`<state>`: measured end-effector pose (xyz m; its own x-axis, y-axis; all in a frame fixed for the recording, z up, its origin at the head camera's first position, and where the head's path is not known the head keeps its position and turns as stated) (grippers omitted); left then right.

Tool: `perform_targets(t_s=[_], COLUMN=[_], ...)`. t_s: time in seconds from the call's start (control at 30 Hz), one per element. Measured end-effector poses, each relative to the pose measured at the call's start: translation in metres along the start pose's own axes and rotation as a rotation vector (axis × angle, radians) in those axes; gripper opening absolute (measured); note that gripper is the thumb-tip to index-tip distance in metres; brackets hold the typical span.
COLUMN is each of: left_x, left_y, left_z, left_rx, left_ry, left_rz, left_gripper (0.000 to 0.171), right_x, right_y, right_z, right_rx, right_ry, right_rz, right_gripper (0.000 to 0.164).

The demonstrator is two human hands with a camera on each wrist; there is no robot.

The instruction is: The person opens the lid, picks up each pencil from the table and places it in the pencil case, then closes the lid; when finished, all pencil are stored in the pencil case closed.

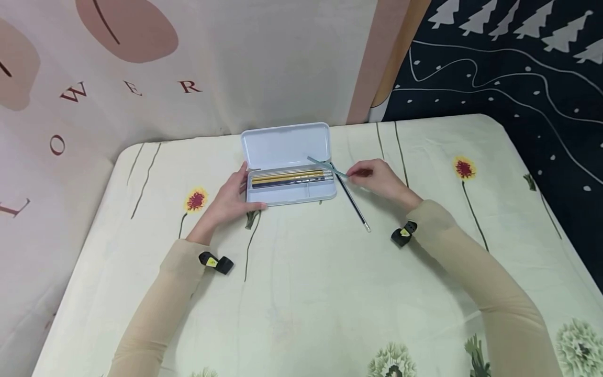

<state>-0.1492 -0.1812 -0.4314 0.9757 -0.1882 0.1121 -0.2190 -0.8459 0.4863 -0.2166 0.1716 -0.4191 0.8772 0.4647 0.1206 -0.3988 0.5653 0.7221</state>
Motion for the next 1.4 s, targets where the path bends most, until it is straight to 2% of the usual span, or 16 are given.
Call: perform_targets(t_s=[0.1, 0.53, 0.83, 1.2, 1.4], left_x=[0.000, 0.000, 0.001, 0.001, 0.001], left_y=[0.000, 0.001, 0.000, 0.000, 0.000], left_z=[0.000, 0.001, 0.000, 0.001, -0.001], left_rx=[0.001, -0.008, 0.002, -0.008, -0.006], left_ry=[0.000, -0.011, -0.007, 0.001, 0.007], left_rz=[0.000, -0.003, 0.004, -0.001, -0.001], left_gripper=[0.115, 0.115, 0.117, 0.116, 0.116], right_x=[-0.003, -0.023, -0.038, -0.057, -0.063], right_y=[-0.001, -0.011, -0.017, -0.024, -0.029], right_z=[0.003, 0.015, 0.031, 0.050, 0.054], right_rx=[0.007, -0.042, 0.004, 0.061, 0.043], right_ry=[-0.013, 0.087, 0.171, 0.224, 0.239], right_rz=[-0.007, -0.021, -0.031, 0.001, 0.014], right_gripper=[0.020, 0.017, 0.014, 0.013, 0.013])
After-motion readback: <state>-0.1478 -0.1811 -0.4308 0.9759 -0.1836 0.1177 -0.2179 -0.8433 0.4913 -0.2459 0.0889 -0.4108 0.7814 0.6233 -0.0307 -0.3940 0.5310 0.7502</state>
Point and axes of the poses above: each hand's wrist, its own x-axis away from the middle knuckle, its own y-axis out of the back of the hand, z = x × y, the point moved 2 cm from there along -x, towards the middle knuckle, and after that the axes turned 11 degrees about x, right-handed, at the moved point
